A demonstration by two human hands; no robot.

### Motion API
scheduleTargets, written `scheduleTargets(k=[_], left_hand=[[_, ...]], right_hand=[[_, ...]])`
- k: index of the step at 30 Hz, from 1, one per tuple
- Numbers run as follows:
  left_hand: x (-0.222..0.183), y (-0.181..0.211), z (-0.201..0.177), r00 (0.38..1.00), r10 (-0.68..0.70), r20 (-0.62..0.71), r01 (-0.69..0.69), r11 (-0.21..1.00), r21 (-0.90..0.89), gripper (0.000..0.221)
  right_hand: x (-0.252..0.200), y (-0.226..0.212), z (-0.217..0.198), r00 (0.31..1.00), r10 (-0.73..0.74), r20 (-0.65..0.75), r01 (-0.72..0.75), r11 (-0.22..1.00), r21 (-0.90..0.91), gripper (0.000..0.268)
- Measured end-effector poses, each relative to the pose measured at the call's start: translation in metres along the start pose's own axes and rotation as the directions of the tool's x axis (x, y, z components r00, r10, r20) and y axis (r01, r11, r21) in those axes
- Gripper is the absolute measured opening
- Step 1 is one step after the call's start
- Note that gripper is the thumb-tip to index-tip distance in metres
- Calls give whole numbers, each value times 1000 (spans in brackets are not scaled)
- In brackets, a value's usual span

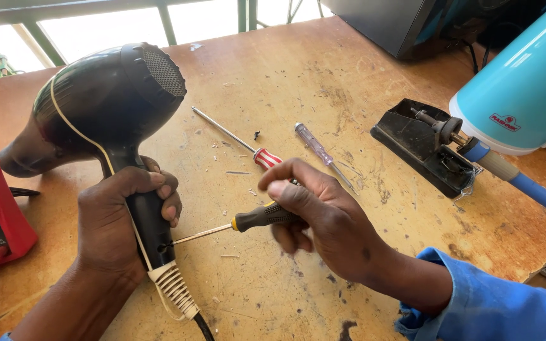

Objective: Disassembling a hair dryer by removing screws from the casing using a manual screwdriver on a repair bench.

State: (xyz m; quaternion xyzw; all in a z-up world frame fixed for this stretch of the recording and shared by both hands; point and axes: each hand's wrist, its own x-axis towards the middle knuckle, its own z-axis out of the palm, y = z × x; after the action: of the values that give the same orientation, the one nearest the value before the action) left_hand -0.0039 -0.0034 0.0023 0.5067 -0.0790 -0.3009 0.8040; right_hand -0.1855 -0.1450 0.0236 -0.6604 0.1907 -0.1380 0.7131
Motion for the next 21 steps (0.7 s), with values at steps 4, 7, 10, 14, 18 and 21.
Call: scheduleTargets(k=[4, 7, 10, 14, 18, 21], left_hand=[[1, 0, 0, 1000, 1, -11, -1, 1000, -14, 9], [2, 0, -1, 1000, -13, -17, 12, 1000, -18, 8], [3, -2, 0, 1000, 10, 1, -10, 1000, -19, 12], [1, 0, 0, 1000, -8, -14, 8, 1000, -17, 13], [3, 0, -3, 999, -19, -28, 17, 999, -49, 14], [1, 4, -1, 999, -31, -37, 30, 998, -50, 15]], right_hand=[[-1, 7, -4, 991, -108, -84, 100, 990, -103, 37], [0, 14, -1, 988, -130, -84, 129, 992, -19, 18], [3, 8, 1, 996, 41, -78, -39, 999, 27, 26], [2, 11, -1, 997, 29, -66, -27, 999, 33, 21], [0, 17, 0, 992, -67, -107, 70, 997, 27, 27], [2, 19, 3, 978, 73, -196, -61, 996, 69, 13]])
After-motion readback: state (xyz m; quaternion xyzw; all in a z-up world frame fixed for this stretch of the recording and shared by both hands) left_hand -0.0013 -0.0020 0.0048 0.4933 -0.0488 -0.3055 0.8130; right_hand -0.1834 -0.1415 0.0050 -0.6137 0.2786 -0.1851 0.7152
